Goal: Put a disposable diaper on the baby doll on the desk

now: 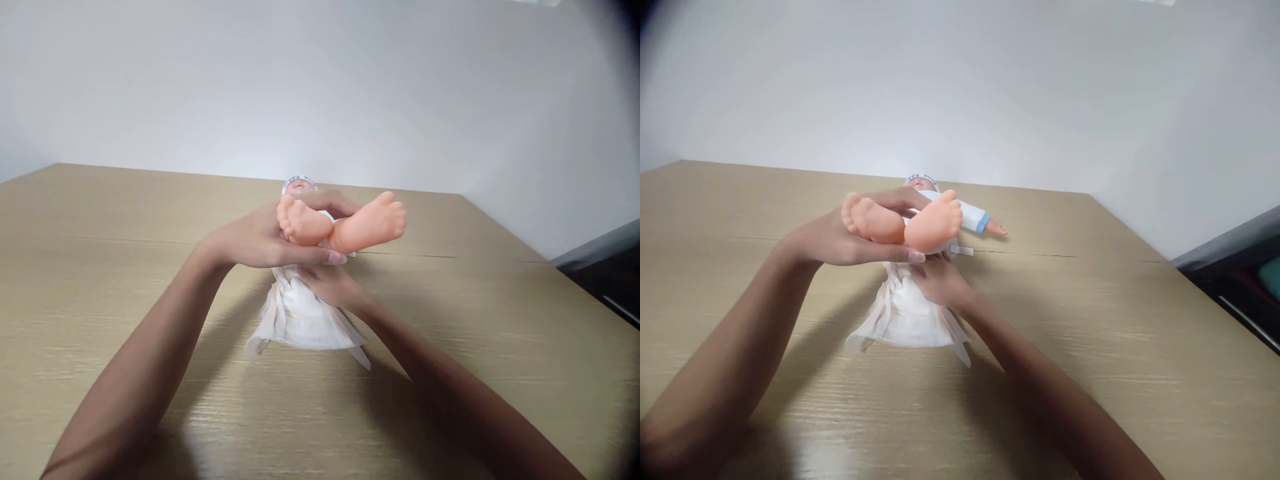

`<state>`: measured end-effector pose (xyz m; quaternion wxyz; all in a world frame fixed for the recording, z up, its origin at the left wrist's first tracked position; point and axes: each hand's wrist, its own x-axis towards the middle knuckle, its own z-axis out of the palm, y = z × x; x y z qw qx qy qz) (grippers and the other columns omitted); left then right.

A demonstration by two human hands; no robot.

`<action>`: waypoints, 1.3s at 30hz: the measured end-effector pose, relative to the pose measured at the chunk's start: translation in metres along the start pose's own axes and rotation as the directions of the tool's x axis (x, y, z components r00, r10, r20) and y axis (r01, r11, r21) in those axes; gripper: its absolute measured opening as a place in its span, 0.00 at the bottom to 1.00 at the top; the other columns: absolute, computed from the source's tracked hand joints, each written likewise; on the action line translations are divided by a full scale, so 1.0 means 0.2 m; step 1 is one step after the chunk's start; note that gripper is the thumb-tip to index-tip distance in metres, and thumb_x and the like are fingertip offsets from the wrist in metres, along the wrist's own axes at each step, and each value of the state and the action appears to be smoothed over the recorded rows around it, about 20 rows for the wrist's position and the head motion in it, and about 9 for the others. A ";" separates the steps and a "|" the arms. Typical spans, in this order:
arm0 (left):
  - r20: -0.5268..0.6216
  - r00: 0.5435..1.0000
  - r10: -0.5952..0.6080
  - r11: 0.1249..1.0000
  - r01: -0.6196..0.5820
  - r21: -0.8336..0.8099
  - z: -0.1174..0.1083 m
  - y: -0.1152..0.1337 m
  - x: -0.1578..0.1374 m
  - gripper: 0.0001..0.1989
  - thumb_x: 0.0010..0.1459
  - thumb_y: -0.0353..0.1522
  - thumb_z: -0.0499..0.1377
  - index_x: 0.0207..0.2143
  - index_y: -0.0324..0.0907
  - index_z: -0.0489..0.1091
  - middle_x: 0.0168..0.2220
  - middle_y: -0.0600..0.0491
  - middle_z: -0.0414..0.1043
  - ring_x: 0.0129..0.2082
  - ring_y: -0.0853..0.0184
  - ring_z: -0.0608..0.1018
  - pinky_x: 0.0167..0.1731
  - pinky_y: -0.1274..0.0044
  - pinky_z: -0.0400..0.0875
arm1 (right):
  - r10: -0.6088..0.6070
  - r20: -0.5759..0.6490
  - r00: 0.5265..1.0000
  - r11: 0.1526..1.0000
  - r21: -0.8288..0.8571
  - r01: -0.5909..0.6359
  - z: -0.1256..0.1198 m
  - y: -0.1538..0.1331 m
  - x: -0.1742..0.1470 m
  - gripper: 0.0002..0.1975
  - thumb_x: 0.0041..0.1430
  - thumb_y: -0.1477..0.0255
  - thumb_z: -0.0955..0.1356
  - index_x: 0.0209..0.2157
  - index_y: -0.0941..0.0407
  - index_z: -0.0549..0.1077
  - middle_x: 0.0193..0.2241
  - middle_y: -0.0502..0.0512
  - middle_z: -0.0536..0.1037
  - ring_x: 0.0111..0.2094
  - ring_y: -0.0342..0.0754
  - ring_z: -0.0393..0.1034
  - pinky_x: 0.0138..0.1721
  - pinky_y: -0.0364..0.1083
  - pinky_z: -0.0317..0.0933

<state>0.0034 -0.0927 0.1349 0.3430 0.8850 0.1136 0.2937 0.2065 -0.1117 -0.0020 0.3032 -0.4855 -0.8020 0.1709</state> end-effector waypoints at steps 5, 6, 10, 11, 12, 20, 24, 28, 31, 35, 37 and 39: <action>0.025 0.999 -0.037 0.999 0.038 -0.024 0.05 -0.01 -0.02 0.20 0.65 0.36 0.70 0.58 0.47 0.77 0.57 0.49 0.80 0.55 0.55 0.81 0.57 0.65 0.77 | 0.121 -0.215 0.969 0.991 -0.029 -0.130 -0.21 -0.10 -0.26 0.14 0.72 0.59 0.70 0.51 0.52 0.76 0.49 0.62 0.84 0.54 0.65 0.78 0.58 0.65 0.70; 0.040 0.999 -0.031 0.999 0.032 -0.020 0.07 -0.01 -0.02 0.20 0.65 0.37 0.70 0.58 0.48 0.77 0.58 0.48 0.79 0.57 0.54 0.80 0.58 0.64 0.77 | 0.115 -0.295 0.948 0.992 -0.023 -0.128 -0.24 -0.12 -0.29 0.20 0.68 0.58 0.73 0.55 0.52 0.73 0.54 0.64 0.82 0.56 0.67 0.77 0.59 0.66 0.70; 0.076 0.997 0.012 1.000 -0.012 -0.003 0.18 -0.01 -0.04 0.18 0.65 0.36 0.70 0.57 0.51 0.78 0.60 0.48 0.79 0.61 0.53 0.78 0.60 0.62 0.76 | -0.090 -0.290 0.953 0.992 0.064 0.113 -0.31 -0.13 -0.31 0.33 0.64 0.68 0.75 0.67 0.49 0.64 0.68 0.62 0.72 0.66 0.63 0.70 0.64 0.62 0.69; 0.069 0.997 0.026 1.000 -0.026 -0.004 0.20 -0.01 -0.05 0.17 0.65 0.35 0.69 0.56 0.51 0.78 0.61 0.48 0.79 0.61 0.53 0.78 0.60 0.61 0.75 | -0.132 -0.237 0.962 0.984 0.087 0.157 -0.33 -0.12 -0.30 0.33 0.65 0.71 0.73 0.68 0.49 0.64 0.67 0.61 0.73 0.65 0.61 0.72 0.63 0.61 0.71; 0.057 0.998 0.035 0.999 -0.035 -0.007 0.21 -0.01 -0.07 0.18 0.65 0.35 0.69 0.57 0.51 0.78 0.61 0.48 0.78 0.62 0.53 0.78 0.61 0.61 0.75 | -0.165 -0.188 0.968 0.977 0.100 0.186 -0.34 -0.11 -0.30 0.32 0.66 0.74 0.72 0.68 0.48 0.64 0.66 0.60 0.75 0.64 0.60 0.74 0.62 0.60 0.72; 0.144 0.970 -0.194 0.944 0.144 0.298 0.14 -0.10 -0.45 0.24 0.66 0.36 0.66 0.64 0.54 0.74 0.66 0.50 0.74 0.68 0.49 0.73 0.68 0.56 0.68 | -0.338 0.014 0.941 0.938 0.084 0.335 -0.45 0.06 -0.35 0.19 0.69 0.77 0.68 0.58 0.48 0.77 0.60 0.56 0.81 0.64 0.57 0.74 0.66 0.59 0.70; 0.210 0.951 -0.228 0.932 0.152 0.329 0.15 -0.17 -0.60 0.32 0.58 0.28 0.67 0.65 0.54 0.72 0.71 0.51 0.69 0.74 0.47 0.66 0.73 0.54 0.63 | -0.422 0.105 0.900 0.900 -0.068 0.430 -0.38 0.20 -0.39 0.22 0.69 0.82 0.63 0.55 0.48 0.77 0.61 0.56 0.79 0.66 0.54 0.71 0.66 0.58 0.69; 0.221 0.953 -0.206 0.931 0.121 0.344 0.21 -0.23 -0.66 0.37 0.55 0.18 0.58 0.63 0.53 0.74 0.72 0.52 0.69 0.77 0.51 0.63 0.72 0.53 0.66 | -0.440 0.150 0.886 0.866 -0.189 0.462 -0.29 0.28 -0.42 0.23 0.67 0.85 0.61 0.52 0.50 0.79 0.60 0.58 0.80 0.67 0.54 0.71 0.65 0.59 0.70; 0.203 0.962 -0.185 0.941 0.113 0.320 0.24 -0.25 -0.68 0.41 0.53 0.15 0.56 0.65 0.53 0.73 0.73 0.50 0.68 0.77 0.50 0.63 0.70 0.52 0.70 | -0.410 0.180 0.894 0.874 -0.202 0.442 -0.27 0.29 -0.43 0.25 0.65 0.86 0.61 0.52 0.50 0.80 0.60 0.59 0.80 0.68 0.55 0.70 0.65 0.60 0.70; 0.199 0.961 -0.191 0.957 0.138 0.254 0.25 -0.24 -0.69 0.39 0.57 0.16 0.59 0.66 0.55 0.73 0.73 0.49 0.68 0.76 0.50 0.64 0.70 0.50 0.69 | -0.354 0.181 0.917 0.915 -0.135 0.380 -0.32 0.25 -0.42 0.23 0.66 0.84 0.62 0.50 0.49 0.82 0.59 0.57 0.82 0.66 0.54 0.73 0.65 0.60 0.70; 0.211 0.953 -0.219 0.960 0.172 0.220 0.24 -0.22 -0.69 0.36 0.62 0.18 0.59 0.66 0.58 0.73 0.74 0.51 0.66 0.77 0.52 0.63 0.72 0.51 0.68 | -0.333 0.190 0.924 0.931 -0.087 0.354 -0.36 0.21 -0.43 0.24 0.67 0.83 0.61 0.51 0.48 0.82 0.59 0.55 0.82 0.64 0.52 0.75 0.67 0.60 0.69; 0.218 0.942 -0.255 0.957 0.214 0.194 0.23 -0.21 -0.68 0.32 0.67 0.21 0.57 0.67 0.59 0.72 0.74 0.53 0.66 0.77 0.54 0.62 0.73 0.52 0.66 | -0.308 0.212 0.928 0.942 -0.066 0.328 -0.39 0.15 -0.44 0.23 0.70 0.81 0.60 0.54 0.48 0.81 0.60 0.55 0.82 0.64 0.52 0.75 0.70 0.62 0.66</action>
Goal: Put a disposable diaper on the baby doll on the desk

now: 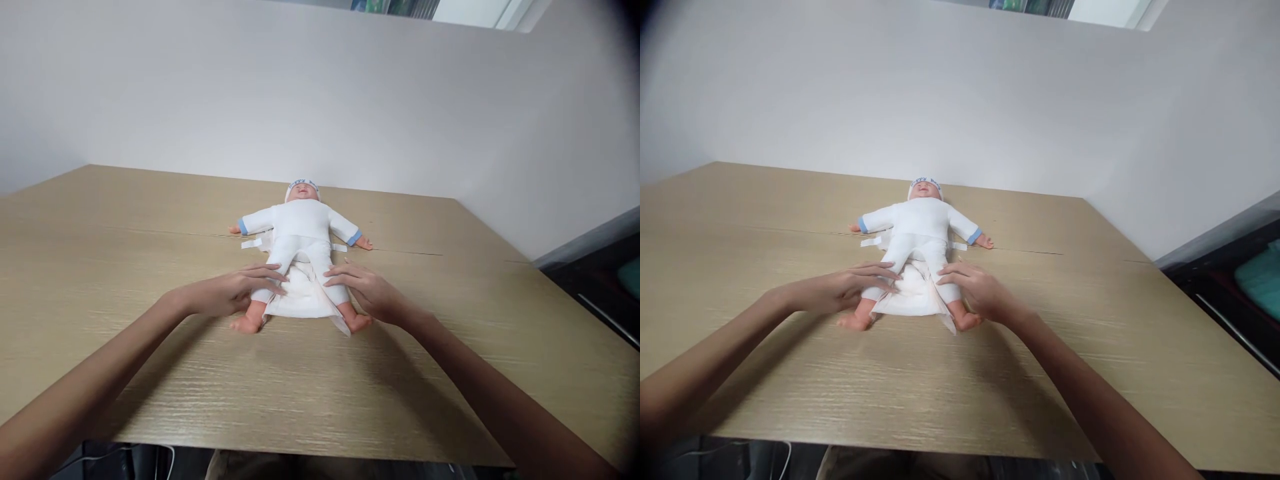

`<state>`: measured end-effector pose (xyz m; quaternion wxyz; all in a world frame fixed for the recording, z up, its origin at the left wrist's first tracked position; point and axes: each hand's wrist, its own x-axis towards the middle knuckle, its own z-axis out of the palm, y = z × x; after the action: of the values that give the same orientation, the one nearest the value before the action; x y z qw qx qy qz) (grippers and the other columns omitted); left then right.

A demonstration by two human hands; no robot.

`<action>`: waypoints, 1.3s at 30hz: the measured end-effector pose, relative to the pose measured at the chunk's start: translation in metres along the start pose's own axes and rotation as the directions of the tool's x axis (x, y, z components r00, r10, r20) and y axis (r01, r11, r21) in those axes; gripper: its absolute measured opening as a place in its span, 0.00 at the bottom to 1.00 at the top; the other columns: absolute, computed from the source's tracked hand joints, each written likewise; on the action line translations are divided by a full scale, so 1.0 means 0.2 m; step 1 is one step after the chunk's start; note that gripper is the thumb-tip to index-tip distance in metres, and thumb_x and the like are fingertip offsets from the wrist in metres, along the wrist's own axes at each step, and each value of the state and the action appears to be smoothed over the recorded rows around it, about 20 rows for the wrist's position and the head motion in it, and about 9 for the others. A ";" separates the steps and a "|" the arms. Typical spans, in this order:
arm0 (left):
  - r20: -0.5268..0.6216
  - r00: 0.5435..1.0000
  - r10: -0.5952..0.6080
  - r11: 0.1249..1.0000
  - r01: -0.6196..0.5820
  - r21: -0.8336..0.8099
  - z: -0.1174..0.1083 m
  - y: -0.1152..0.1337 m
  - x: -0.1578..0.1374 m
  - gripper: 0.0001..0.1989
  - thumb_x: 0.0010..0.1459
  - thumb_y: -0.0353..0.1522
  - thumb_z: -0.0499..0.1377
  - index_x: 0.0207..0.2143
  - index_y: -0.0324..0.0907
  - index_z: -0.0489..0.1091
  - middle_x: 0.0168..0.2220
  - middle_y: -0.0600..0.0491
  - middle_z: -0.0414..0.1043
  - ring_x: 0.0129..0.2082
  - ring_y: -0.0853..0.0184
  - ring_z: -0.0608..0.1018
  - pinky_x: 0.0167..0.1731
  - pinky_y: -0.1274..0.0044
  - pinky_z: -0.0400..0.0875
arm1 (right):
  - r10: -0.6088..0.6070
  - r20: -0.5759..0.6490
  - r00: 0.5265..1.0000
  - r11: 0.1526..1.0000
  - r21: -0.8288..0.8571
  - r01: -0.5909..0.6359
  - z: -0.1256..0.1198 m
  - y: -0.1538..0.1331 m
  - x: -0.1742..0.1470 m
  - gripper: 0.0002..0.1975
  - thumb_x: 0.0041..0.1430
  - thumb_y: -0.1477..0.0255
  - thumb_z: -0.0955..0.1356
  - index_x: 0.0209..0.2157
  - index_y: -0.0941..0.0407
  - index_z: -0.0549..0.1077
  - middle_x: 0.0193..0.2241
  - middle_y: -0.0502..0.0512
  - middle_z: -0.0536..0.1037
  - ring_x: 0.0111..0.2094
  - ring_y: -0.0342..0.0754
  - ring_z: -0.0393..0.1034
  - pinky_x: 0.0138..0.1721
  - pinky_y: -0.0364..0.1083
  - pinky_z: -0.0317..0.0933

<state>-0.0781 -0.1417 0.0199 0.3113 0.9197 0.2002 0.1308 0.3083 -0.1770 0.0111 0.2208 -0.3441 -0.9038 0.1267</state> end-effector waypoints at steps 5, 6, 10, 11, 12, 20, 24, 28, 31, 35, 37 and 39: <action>-0.047 0.997 -0.067 0.996 0.070 0.057 0.02 0.08 0.02 0.23 0.74 0.35 0.56 0.69 0.54 0.68 0.71 0.50 0.70 0.76 0.48 0.62 0.72 0.53 0.66 | 0.102 -0.014 0.995 0.985 -0.136 -0.103 0.04 -0.21 -0.02 0.32 0.70 0.54 0.72 0.70 0.51 0.69 0.65 0.64 0.77 0.70 0.65 0.67 0.75 0.72 0.52; -0.065 0.995 -0.080 0.992 0.086 0.094 0.04 0.11 0.03 0.24 0.73 0.40 0.59 0.69 0.53 0.67 0.70 0.48 0.70 0.75 0.45 0.62 0.70 0.52 0.66 | 0.106 -0.026 0.994 0.980 -0.168 -0.109 0.07 -0.25 -0.03 0.38 0.66 0.51 0.74 0.71 0.51 0.68 0.67 0.65 0.75 0.71 0.67 0.65 0.75 0.73 0.51; -0.161 0.978 -0.132 0.959 0.167 0.228 0.13 0.17 0.07 0.36 0.60 0.53 0.70 0.64 0.49 0.67 0.66 0.42 0.72 0.70 0.39 0.64 0.65 0.51 0.68 | 0.120 -0.080 0.989 0.959 -0.247 -0.137 0.14 -0.30 -0.03 0.28 0.67 0.67 0.73 0.68 0.49 0.73 0.65 0.64 0.76 0.68 0.66 0.68 0.74 0.72 0.53; -0.187 0.973 -0.138 0.954 0.182 0.240 0.15 0.18 0.08 0.32 0.61 0.52 0.70 0.61 0.48 0.68 0.65 0.42 0.73 0.69 0.40 0.66 0.64 0.51 0.69 | 0.129 -0.094 0.987 0.955 -0.255 -0.149 0.15 -0.29 -0.02 0.27 0.66 0.74 0.71 0.66 0.49 0.74 0.64 0.63 0.77 0.67 0.65 0.69 0.74 0.71 0.55; -0.208 0.967 -0.145 0.952 0.193 0.237 0.16 0.18 0.08 0.26 0.64 0.48 0.68 0.58 0.48 0.69 0.63 0.43 0.74 0.68 0.42 0.67 0.63 0.53 0.69 | 0.139 -0.106 0.985 0.953 -0.257 -0.162 0.15 -0.28 -0.01 0.28 0.64 0.79 0.69 0.64 0.50 0.75 0.62 0.63 0.78 0.65 0.64 0.70 0.73 0.69 0.57; -0.476 0.855 -0.208 0.971 0.240 0.006 0.01 0.09 0.23 0.15 0.75 0.45 0.55 0.52 0.47 0.74 0.54 0.48 0.79 0.56 0.52 0.75 0.58 0.60 0.68 | 0.239 -0.299 0.924 0.965 -0.032 -0.260 0.06 -0.14 0.19 0.15 0.74 0.73 0.60 0.49 0.54 0.79 0.48 0.62 0.80 0.51 0.60 0.73 0.56 0.58 0.69; -0.596 0.770 -0.228 0.970 0.230 -0.075 -0.10 0.00 0.40 0.19 0.73 0.48 0.56 0.55 0.47 0.75 0.62 0.48 0.76 0.65 0.50 0.68 0.66 0.62 0.59 | 0.321 -0.436 0.841 0.947 0.126 -0.296 0.01 -0.01 0.36 0.18 0.77 0.63 0.60 0.46 0.53 0.80 0.52 0.61 0.79 0.57 0.59 0.72 0.64 0.58 0.63; -0.545 0.714 -0.439 0.882 0.227 -0.412 -0.19 -0.16 0.57 0.20 0.65 0.52 0.63 0.37 0.44 0.74 0.36 0.51 0.75 0.41 0.57 0.72 0.47 0.70 0.65 | 0.582 -0.255 0.772 0.795 0.377 -0.475 -0.04 0.18 0.51 0.20 0.75 0.55 0.63 0.40 0.54 0.81 0.47 0.60 0.83 0.53 0.60 0.74 0.63 0.58 0.63; -0.491 0.700 -0.519 0.805 0.206 -0.557 -0.22 -0.28 0.67 0.23 0.61 0.52 0.67 0.30 0.44 0.68 0.28 0.56 0.66 0.33 0.63 0.68 0.39 0.72 0.61 | 0.651 -0.162 0.741 0.715 0.458 -0.528 -0.05 0.35 0.60 0.19 0.72 0.55 0.66 0.39 0.54 0.83 0.43 0.58 0.86 0.52 0.60 0.76 0.62 0.58 0.66; -0.420 0.697 -0.581 0.711 0.183 -0.679 -0.20 -0.39 0.74 0.27 0.58 0.53 0.69 0.25 0.45 0.62 0.24 0.57 0.63 0.28 0.66 0.66 0.35 0.72 0.61 | 0.680 -0.067 0.730 0.623 0.577 -0.528 0.01 0.50 0.66 0.18 0.68 0.56 0.70 0.42 0.54 0.84 0.43 0.57 0.88 0.51 0.59 0.79 0.58 0.56 0.71; -0.386 0.700 -0.601 0.662 0.166 -0.731 -0.17 -0.42 0.73 0.28 0.56 0.54 0.69 0.25 0.44 0.63 0.25 0.56 0.67 0.28 0.65 0.69 0.35 0.72 0.63 | 0.682 -0.034 0.731 0.583 0.629 -0.514 0.05 0.54 0.66 0.19 0.66 0.55 0.71 0.45 0.55 0.85 0.45 0.58 0.88 0.52 0.59 0.80 0.57 0.56 0.73; -0.357 0.702 -0.616 0.619 0.152 -0.770 -0.16 -0.44 0.71 0.28 0.54 0.56 0.70 0.27 0.43 0.67 0.26 0.54 0.72 0.30 0.64 0.72 0.35 0.72 0.65 | 0.676 -0.013 0.736 0.551 0.672 -0.495 0.08 0.55 0.64 0.21 0.65 0.53 0.72 0.48 0.54 0.84 0.48 0.57 0.88 0.54 0.58 0.79 0.58 0.55 0.73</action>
<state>0.0111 0.0017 0.0058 0.5725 0.5741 0.4264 0.4010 0.2777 -0.0109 -0.0053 0.3872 -0.5472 -0.5983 0.4390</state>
